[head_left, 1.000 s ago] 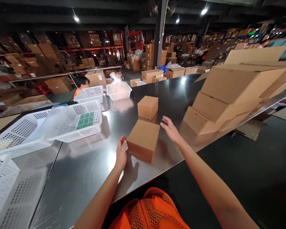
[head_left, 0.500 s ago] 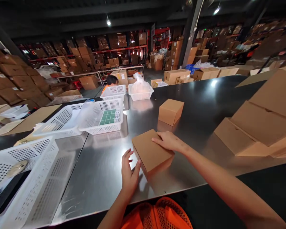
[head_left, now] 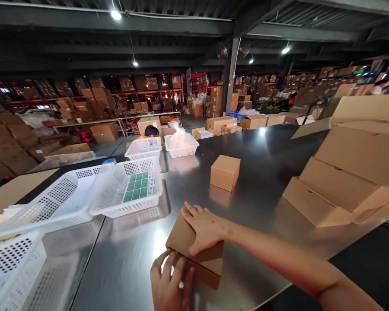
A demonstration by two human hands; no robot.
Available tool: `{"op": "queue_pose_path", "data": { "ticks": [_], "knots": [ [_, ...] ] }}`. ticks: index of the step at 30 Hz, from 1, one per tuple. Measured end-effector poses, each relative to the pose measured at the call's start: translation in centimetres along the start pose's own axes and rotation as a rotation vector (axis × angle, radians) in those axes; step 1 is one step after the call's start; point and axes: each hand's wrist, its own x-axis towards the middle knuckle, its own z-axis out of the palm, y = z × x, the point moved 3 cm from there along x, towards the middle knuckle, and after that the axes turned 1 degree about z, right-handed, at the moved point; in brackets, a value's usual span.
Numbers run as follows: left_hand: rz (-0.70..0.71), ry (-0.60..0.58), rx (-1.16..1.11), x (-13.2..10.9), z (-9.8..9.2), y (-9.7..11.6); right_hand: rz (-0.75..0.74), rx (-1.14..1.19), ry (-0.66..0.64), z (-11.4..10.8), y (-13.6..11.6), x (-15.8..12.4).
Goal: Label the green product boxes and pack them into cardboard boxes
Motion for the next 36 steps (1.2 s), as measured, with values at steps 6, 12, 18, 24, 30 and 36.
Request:
{"op": "queue_pose_path", "data": {
  "ticks": [6,12,18,24,30,36],
  "knots": [
    [0.020,-0.065,-0.010,1.2,-0.2,0.2,0.092,-0.074,-0.150,0.3,-1.8,0.8],
    [0.048,-0.134,-0.022,1.1,0.0,0.1,0.100,-0.051,-0.216,0.2,-3.4,1.5],
    [-0.036,-0.202,-0.072,0.8,-1.3,0.9,0.075,0.057,-0.216,-0.4,-3.7,1.5],
    [-0.095,-0.281,-0.170,2.0,-3.3,1.4,-0.139,0.696,-0.311,-7.6,1.0,2.4],
    [-0.076,-0.410,-0.158,6.3,-3.7,-0.8,0.112,0.594,-0.027,-14.0,9.3,3.3],
    [-0.324,-0.823,0.079,11.0,-0.1,-1.1,0.315,0.160,0.292,-6.6,10.3,3.5]
  ]
}}
